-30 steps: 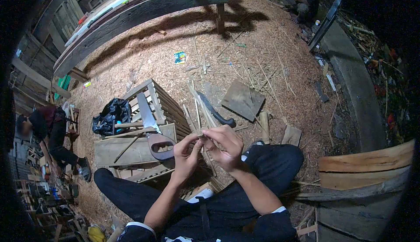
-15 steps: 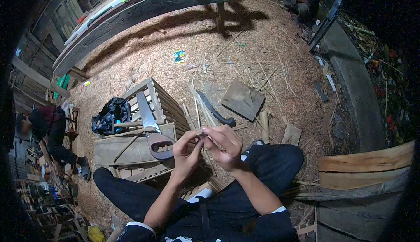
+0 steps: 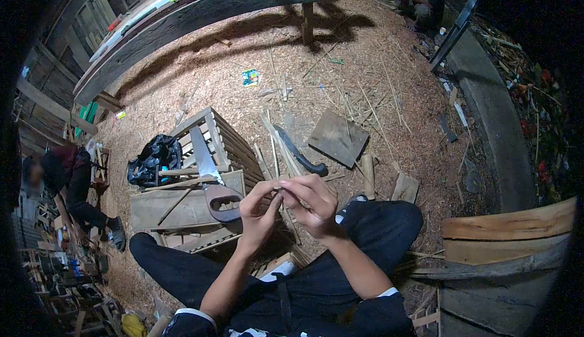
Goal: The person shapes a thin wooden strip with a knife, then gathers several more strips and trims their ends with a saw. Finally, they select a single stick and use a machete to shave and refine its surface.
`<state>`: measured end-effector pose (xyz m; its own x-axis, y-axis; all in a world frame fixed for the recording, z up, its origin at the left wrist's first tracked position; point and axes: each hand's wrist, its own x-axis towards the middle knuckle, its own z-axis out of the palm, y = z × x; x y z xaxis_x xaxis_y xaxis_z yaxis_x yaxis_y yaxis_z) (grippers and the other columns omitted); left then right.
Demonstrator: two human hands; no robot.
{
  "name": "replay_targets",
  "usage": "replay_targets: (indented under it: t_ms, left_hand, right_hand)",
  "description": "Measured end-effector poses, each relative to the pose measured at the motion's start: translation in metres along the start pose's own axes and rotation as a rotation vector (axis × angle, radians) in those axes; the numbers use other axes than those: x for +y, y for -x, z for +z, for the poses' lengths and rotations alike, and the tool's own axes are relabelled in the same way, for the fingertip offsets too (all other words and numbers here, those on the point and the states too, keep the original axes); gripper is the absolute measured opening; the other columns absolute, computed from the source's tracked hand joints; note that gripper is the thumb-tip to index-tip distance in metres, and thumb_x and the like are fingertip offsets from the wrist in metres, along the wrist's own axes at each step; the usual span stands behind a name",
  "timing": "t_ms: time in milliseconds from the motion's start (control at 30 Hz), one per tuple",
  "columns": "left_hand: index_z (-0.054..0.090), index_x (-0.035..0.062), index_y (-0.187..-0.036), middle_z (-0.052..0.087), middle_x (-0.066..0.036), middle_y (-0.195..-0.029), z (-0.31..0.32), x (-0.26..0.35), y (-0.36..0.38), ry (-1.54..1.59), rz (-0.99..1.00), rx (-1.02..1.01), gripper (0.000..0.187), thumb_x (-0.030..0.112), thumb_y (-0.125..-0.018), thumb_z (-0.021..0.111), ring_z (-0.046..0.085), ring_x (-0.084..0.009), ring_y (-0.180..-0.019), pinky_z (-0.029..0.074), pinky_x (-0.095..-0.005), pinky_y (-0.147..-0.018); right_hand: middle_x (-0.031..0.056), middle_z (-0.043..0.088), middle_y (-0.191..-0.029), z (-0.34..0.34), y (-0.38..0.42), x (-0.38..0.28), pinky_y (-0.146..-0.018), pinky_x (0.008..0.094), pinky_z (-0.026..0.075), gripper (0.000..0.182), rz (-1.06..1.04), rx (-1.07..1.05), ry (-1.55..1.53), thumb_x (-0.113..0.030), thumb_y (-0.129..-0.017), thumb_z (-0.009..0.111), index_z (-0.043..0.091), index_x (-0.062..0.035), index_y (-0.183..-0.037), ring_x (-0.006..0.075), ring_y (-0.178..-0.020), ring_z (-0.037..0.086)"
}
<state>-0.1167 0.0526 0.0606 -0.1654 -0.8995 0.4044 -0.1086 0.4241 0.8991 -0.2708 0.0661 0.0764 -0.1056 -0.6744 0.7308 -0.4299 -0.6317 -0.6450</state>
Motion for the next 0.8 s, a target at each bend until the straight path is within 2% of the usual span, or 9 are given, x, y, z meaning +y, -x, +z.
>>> replay_targets:
  t_ms: [67, 167, 267, 367, 433, 567, 600, 633, 800]
  left_hand:
    - [0.07, -0.0034, -0.111, 0.073, -0.016, -0.106, 0.001, 0.0, 0.001, 0.001, 0.004, 0.002, 0.026, -0.007, -0.085, 0.074, 0.072, -0.0274, -0.1, 0.055, -0.0352, -0.089]
    - [0.067, -0.0033, -0.117, 0.071, -0.011, -0.107, 0.003, -0.008, 0.005, -0.028, -0.055, -0.014, 0.025, -0.008, -0.093, 0.067, 0.067, -0.0177, -0.101, 0.052, -0.0283, -0.087]
    - [0.053, 0.0, -0.139, 0.066, -0.01, -0.118, 0.009, -0.036, 0.004, 0.007, -0.121, 0.065, 0.045, -0.012, -0.096, 0.058, 0.066, -0.0183, -0.11, 0.052, -0.0292, -0.098]
    - [0.049, 0.0012, -0.145, 0.064, -0.01, -0.123, 0.016, -0.05, -0.005, 0.032, -0.156, 0.113, 0.054, -0.017, -0.094, 0.053, 0.065, -0.018, -0.113, 0.051, -0.03, -0.101]
    - [0.049, 0.0042, -0.148, 0.064, -0.008, -0.12, 0.023, -0.054, -0.017, 0.011, -0.133, 0.129, 0.063, -0.021, -0.09, 0.05, 0.064, -0.016, -0.111, 0.051, -0.0289, -0.099]
    - [0.046, 0.0056, -0.15, 0.065, -0.008, -0.121, 0.038, -0.069, -0.043, -0.028, -0.115, 0.157, 0.062, -0.017, -0.093, 0.054, 0.064, -0.0141, -0.106, 0.051, -0.0281, -0.094]
    - [0.045, 0.0059, -0.151, 0.065, -0.008, -0.121, 0.043, -0.071, -0.052, -0.023, -0.118, 0.19, 0.06, -0.014, -0.095, 0.055, 0.064, -0.0137, -0.105, 0.051, -0.0281, -0.093]
    - [0.047, 0.0048, -0.151, 0.071, -0.011, -0.112, 0.052, -0.074, -0.06, 0.038, -0.179, 0.296, 0.055, -0.004, -0.098, 0.061, 0.067, -0.0173, -0.1, 0.053, -0.0301, -0.091]
    - [0.055, -0.0021, -0.14, 0.071, -0.013, -0.114, 0.068, -0.127, -0.075, 0.004, -0.3, 0.308, 0.038, 0.002, -0.103, 0.058, 0.068, -0.0168, -0.103, 0.054, -0.03, -0.09]
  right_hand:
    - [0.0107, 0.071, -0.098, -0.001, -0.002, 0.0, -0.071, 0.0353, 0.056, 0.028, -0.004, -0.007, 0.014, -0.002, -0.084, 0.079, 0.073, -0.0054, -0.111, 0.0263, -0.083, 0.07]
    - [0.0113, 0.071, -0.098, 0.003, -0.001, 0.005, -0.072, 0.0353, 0.056, 0.025, 0.061, -0.001, 0.045, -0.003, -0.086, 0.077, 0.073, -0.0044, -0.11, 0.0267, -0.082, 0.07]
    - [0.0118, 0.071, -0.098, 0.005, 0.001, 0.023, -0.072, 0.0346, 0.055, 0.021, 0.245, 0.017, 0.068, -0.005, -0.09, 0.073, 0.073, -0.0025, -0.11, 0.0267, -0.081, 0.069]
    - [0.0124, 0.071, -0.103, 0.009, 0.011, 0.057, -0.073, 0.0331, 0.055, 0.022, 0.4, 0.013, 0.132, -0.009, -0.096, 0.066, 0.071, -0.0016, -0.116, 0.0251, -0.081, 0.069]
    - [0.0102, 0.069, -0.103, 0.013, 0.018, 0.079, -0.071, 0.0274, 0.051, 0.023, 0.58, 0.033, 0.15, -0.009, -0.099, 0.064, 0.069, -0.0007, -0.12, 0.015, -0.08, 0.065]
    - [0.0151, 0.068, -0.112, 0.027, 0.047, 0.141, -0.084, 0.0349, 0.054, 0.027, 0.638, -0.044, 0.256, -0.012, -0.098, 0.064, 0.067, -0.0014, -0.123, 0.0256, -0.097, 0.068]
    - [0.0189, 0.067, -0.118, 0.029, 0.053, 0.154, -0.095, 0.0407, 0.052, 0.03, 0.62, -0.066, 0.257, -0.013, -0.096, 0.064, 0.066, -0.001, -0.123, 0.0341, -0.108, 0.066]
    - [0.0189, 0.067, -0.118, 0.032, 0.062, 0.17, -0.095, 0.0407, 0.052, 0.03, 0.631, -0.064, 0.259, -0.013, -0.096, 0.064, 0.066, -0.001, -0.123, 0.0341, -0.108, 0.066]
    - [0.0205, 0.065, -0.122, 0.061, 0.11, 0.252, -0.098, 0.0447, 0.049, 0.034, 0.721, -0.142, 0.362, -0.018, -0.096, 0.063, 0.064, -0.0037, -0.127, 0.0403, -0.113, 0.062]
